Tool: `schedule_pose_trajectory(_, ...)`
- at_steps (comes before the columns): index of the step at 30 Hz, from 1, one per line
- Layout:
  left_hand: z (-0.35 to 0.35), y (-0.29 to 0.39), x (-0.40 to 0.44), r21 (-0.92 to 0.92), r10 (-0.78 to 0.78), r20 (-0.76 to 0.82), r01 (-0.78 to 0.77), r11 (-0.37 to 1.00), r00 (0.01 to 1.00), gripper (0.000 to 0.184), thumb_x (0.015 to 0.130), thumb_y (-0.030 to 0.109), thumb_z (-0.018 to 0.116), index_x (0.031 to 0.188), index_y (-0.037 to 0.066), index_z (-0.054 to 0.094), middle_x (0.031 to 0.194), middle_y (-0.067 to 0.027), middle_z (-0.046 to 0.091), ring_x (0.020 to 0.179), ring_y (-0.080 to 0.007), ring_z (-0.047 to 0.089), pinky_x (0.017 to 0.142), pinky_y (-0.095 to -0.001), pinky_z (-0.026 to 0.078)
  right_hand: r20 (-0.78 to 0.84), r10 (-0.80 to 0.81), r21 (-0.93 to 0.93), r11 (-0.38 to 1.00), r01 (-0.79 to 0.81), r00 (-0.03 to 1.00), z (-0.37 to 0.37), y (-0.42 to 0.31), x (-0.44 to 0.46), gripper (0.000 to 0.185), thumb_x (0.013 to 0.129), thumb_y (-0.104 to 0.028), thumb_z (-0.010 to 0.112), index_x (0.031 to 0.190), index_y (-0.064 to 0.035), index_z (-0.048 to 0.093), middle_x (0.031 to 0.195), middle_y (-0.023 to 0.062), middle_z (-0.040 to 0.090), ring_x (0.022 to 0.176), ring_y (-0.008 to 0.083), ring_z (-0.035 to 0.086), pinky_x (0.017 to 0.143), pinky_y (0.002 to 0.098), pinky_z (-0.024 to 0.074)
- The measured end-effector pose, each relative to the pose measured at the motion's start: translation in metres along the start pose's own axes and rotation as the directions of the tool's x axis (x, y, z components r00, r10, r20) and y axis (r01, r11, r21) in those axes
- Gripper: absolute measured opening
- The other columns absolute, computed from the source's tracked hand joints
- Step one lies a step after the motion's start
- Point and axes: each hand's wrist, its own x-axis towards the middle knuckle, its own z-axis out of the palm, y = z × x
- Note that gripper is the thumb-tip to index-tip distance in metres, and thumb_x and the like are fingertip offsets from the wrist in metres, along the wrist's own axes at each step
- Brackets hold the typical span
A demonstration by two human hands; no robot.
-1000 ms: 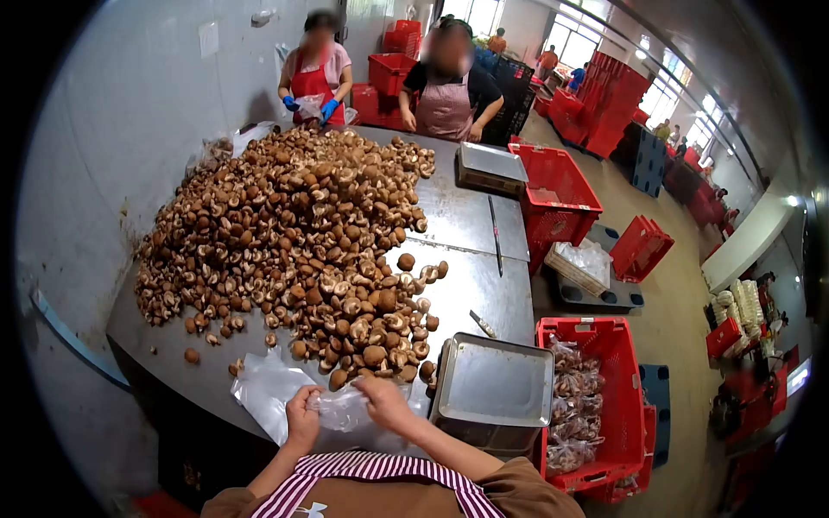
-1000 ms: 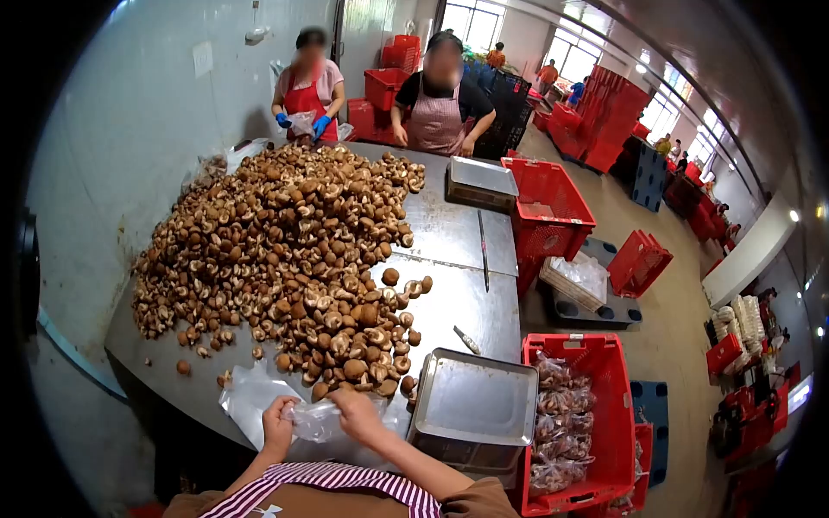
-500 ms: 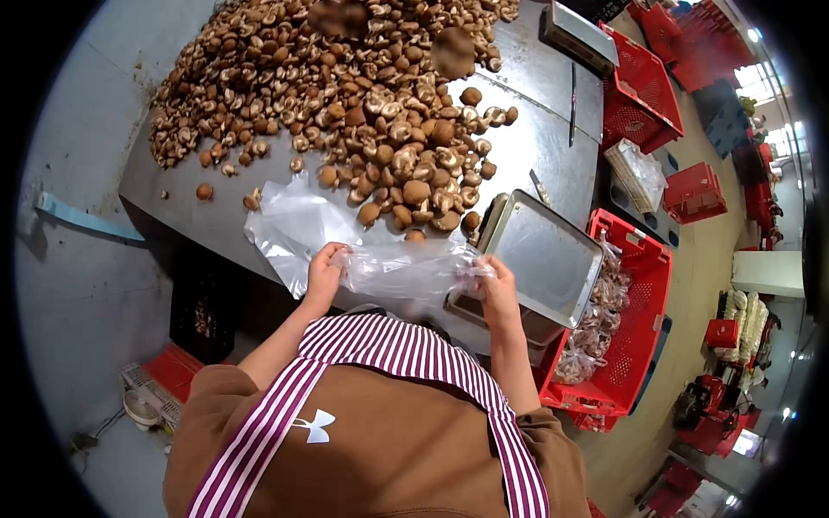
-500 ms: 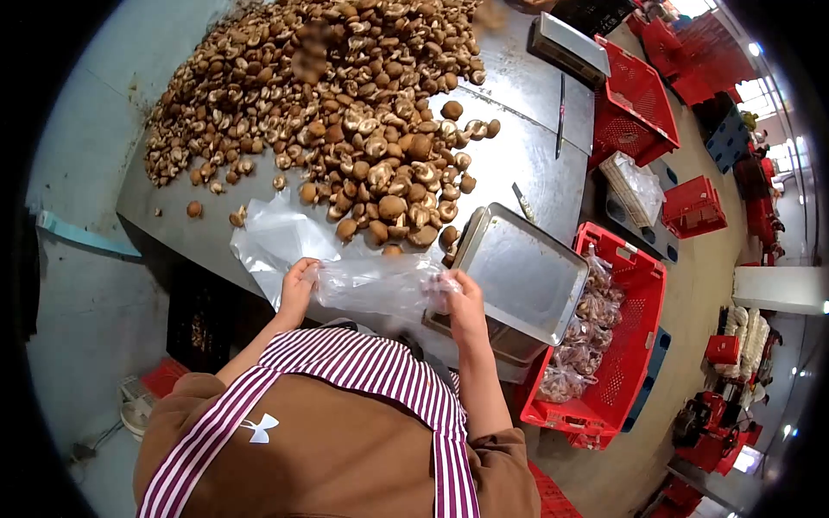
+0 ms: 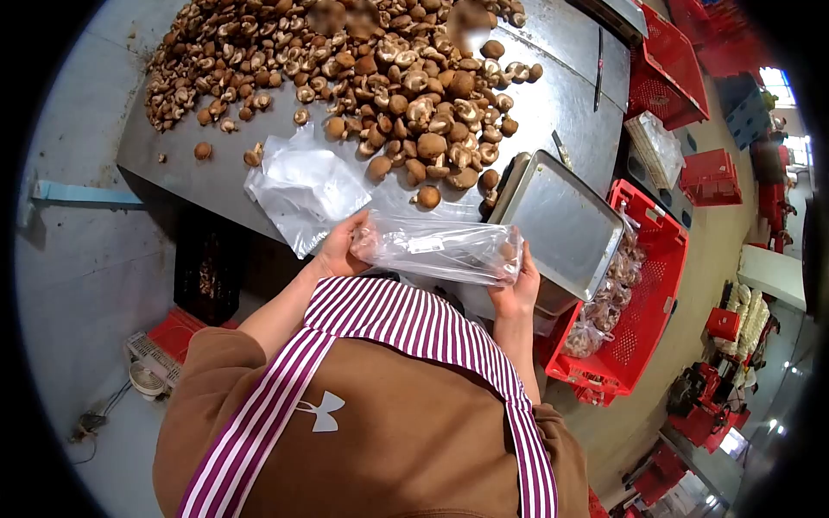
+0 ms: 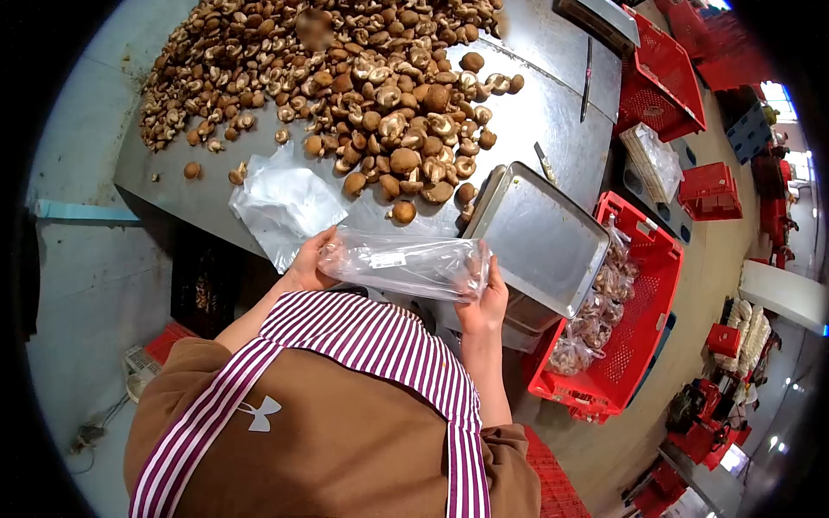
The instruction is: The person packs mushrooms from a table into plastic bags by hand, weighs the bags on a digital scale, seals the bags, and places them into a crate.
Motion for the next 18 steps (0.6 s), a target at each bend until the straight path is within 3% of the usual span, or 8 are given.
schedule_pose_trajectory(3, 0.017, -0.008, -0.009, 0.089, 0.136, -0.363, -0.111, 0.990, 0.922, 0.042, 0.105, 0.037, 0.037, 0.116, 0.006, 0.062, 0.090, -0.0036, 0.068, 0.054, -0.0130, 0.052, 0.060, -0.0264, 0.051, 0.160, 0.104, 0.041, 0.993, -0.112, 0.982, -0.025, 0.011, 0.007, 0.036, 0.102, -0.030, 0.048, 0.130, -0.0096, 0.056, 0.100, 0.0073, 0.065, 0.059, 0.0116, 0.050, 0.044, 0.0255, 0.0370)
schedule_pose_trajectory(7, 0.063, -0.014, -0.015, 0.103, 0.126, -0.585, -0.081, 0.991, 0.801, 0.052, 0.106, 0.040, 0.028, 0.130, 0.002, 0.054, 0.110, -0.0075, 0.067, 0.060, -0.0127, 0.055, 0.063, -0.0251, 0.055, -0.261, 0.079, -0.116, 0.987, -0.112, 0.962, -0.015, 0.046, 0.008, 0.031, 0.100, -0.027, 0.051, 0.125, -0.0108, 0.059, 0.116, 0.0101, 0.066, 0.068, 0.0119, 0.053, 0.054, 0.0252, 0.0394)
schedule_pose_trajectory(9, 0.006, -0.013, -0.005, 0.079, 0.101, -0.538, -0.070, 0.994, 0.837, 0.049, 0.106, 0.036, 0.030, 0.128, 0.001, 0.055, 0.109, -0.0083, 0.068, 0.069, -0.0155, 0.061, 0.069, -0.0300, 0.056, -0.063, 0.194, -0.086, 0.976, -0.199, 0.979, -0.050, 0.046, 0.020, 0.026, 0.100, -0.026, 0.052, 0.119, -0.0097, 0.058, 0.117, 0.0106, 0.066, 0.072, 0.0134, 0.055, 0.058, 0.0263, 0.0427)
schedule_pose_trajectory(11, -0.058, -0.009, 0.004, 0.049, -0.053, -0.316, 0.072, 0.996, 0.947, 0.039, 0.104, 0.029, 0.039, 0.125, 0.000, 0.057, 0.117, -0.0112, 0.066, 0.104, -0.0227, 0.064, 0.094, -0.0387, 0.051, -0.191, 0.136, -0.160, 0.973, -0.167, 0.972, -0.028, 0.059, 0.018, 0.029, 0.099, -0.025, 0.054, 0.120, -0.0062, 0.058, 0.115, 0.0114, 0.066, 0.070, 0.0130, 0.055, 0.059, 0.0264, 0.0444)
schedule_pose_trajectory(12, -0.077, -0.002, 0.005, -0.084, -0.168, 0.066, 0.174, 0.981, 0.984, 0.033, 0.103, 0.023, 0.042, 0.120, 0.001, 0.059, 0.109, -0.0093, 0.069, 0.091, -0.0182, 0.066, 0.078, -0.0329, 0.055, -0.308, 0.069, -0.239, 0.960, -0.147, 0.949, -0.018, 0.064, 0.020, 0.033, 0.098, -0.025, 0.056, 0.122, -0.0027, 0.057, 0.112, 0.0122, 0.067, 0.067, 0.0127, 0.056, 0.060, 0.0266, 0.0461)
schedule_pose_trajectory(13, -0.056, -0.006, 0.007, -0.085, -0.170, 0.065, 0.176, 0.981, 0.983, 0.033, 0.103, 0.023, 0.042, 0.120, 0.001, 0.059, 0.109, -0.0093, 0.069, 0.091, -0.0182, 0.066, 0.078, -0.0329, 0.055, -0.310, 0.068, -0.238, 0.960, -0.147, 0.948, -0.020, 0.064, 0.028, 0.033, 0.098, -0.025, 0.056, 0.122, -0.0027, 0.057, 0.112, 0.0122, 0.067, 0.067, 0.0127, 0.056, 0.060, 0.0266, 0.0461)
schedule_pose_trajectory(15, 0.009, -0.015, 0.009, 0.295, 0.098, -0.511, 0.067, 0.953, 0.854, 0.030, 0.102, 0.020, 0.043, 0.118, 0.002, 0.060, 0.100, -0.0071, 0.070, 0.074, -0.0147, 0.065, 0.061, -0.0283, 0.053, -0.287, 0.118, -0.219, 0.958, -0.185, 0.951, -0.033, 0.064, 0.052, 0.034, 0.099, -0.028, 0.054, 0.122, -0.0030, 0.056, 0.104, 0.0106, 0.066, 0.061, 0.0121, 0.049, 0.057, 0.0264, 0.0456)
schedule_pose_trajectory(18, -0.013, 0.002, 0.040, 0.289, 0.113, -0.390, 0.005, 0.957, 0.914, 0.028, 0.101, 0.023, 0.044, 0.115, 0.006, 0.061, 0.099, -0.0081, 0.070, 0.071, -0.0166, 0.065, 0.058, -0.0313, 0.053, -0.282, 0.050, -0.307, 0.941, -0.140, 0.958, -0.032, 0.069, 0.092, 0.036, 0.101, -0.035, 0.050, 0.120, -0.0047, 0.057, 0.090, 0.0062, 0.061, 0.063, 0.0122, 0.052, 0.054, 0.0259, 0.0456)
